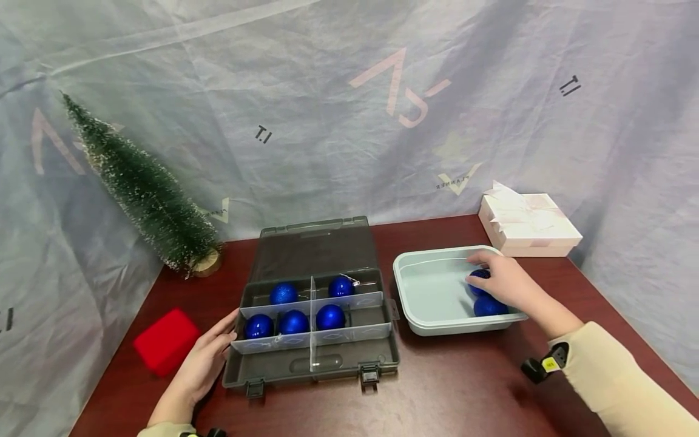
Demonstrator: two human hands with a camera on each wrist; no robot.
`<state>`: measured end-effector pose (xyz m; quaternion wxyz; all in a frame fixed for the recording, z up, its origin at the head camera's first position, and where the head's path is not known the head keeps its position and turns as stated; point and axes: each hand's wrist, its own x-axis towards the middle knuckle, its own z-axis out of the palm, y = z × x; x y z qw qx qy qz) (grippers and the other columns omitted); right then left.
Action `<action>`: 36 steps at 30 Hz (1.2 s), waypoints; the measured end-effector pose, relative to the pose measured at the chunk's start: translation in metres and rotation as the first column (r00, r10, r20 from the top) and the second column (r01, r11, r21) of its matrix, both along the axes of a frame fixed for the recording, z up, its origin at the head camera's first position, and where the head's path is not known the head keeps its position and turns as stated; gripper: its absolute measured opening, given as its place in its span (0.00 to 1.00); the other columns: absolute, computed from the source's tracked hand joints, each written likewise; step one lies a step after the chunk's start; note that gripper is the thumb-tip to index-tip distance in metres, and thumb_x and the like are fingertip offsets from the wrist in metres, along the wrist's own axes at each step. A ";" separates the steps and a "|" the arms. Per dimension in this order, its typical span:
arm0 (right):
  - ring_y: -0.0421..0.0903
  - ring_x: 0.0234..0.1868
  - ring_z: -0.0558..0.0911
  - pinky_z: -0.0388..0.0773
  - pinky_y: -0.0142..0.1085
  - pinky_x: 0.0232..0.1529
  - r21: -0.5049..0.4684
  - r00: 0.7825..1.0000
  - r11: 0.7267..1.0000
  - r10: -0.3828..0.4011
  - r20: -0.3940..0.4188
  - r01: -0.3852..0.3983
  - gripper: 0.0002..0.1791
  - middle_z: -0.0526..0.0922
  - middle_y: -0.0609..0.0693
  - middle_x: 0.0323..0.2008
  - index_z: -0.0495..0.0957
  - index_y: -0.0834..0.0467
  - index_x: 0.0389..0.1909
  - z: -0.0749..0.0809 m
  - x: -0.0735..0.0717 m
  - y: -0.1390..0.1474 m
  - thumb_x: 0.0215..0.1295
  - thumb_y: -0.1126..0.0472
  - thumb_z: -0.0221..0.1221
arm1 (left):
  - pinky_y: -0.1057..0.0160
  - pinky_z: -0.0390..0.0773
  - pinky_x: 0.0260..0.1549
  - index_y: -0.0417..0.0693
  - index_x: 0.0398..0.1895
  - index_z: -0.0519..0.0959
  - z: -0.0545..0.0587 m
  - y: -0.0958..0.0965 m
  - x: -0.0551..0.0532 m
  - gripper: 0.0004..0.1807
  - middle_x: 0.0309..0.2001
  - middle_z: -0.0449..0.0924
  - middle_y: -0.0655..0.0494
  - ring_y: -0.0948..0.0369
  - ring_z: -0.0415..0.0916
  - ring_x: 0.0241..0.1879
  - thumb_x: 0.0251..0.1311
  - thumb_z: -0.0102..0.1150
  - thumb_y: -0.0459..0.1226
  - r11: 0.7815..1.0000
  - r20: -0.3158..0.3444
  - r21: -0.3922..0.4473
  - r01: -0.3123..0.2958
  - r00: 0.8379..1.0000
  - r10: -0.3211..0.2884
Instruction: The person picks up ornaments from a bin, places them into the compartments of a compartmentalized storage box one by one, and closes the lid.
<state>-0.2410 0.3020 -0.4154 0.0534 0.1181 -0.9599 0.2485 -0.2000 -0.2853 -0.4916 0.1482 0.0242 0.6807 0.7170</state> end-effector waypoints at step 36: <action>0.53 0.51 0.84 0.83 0.39 0.47 -0.417 0.987 0.896 0.126 -0.100 -0.156 0.18 0.86 0.53 0.49 0.83 0.60 0.53 0.016 0.012 -0.079 0.62 0.63 0.72 | 0.35 0.34 0.71 0.35 0.81 0.47 0.002 0.001 0.002 0.35 0.81 0.38 0.40 0.42 0.32 0.78 0.76 0.45 0.32 0.999 -0.016 0.030 -0.012 1.000 0.012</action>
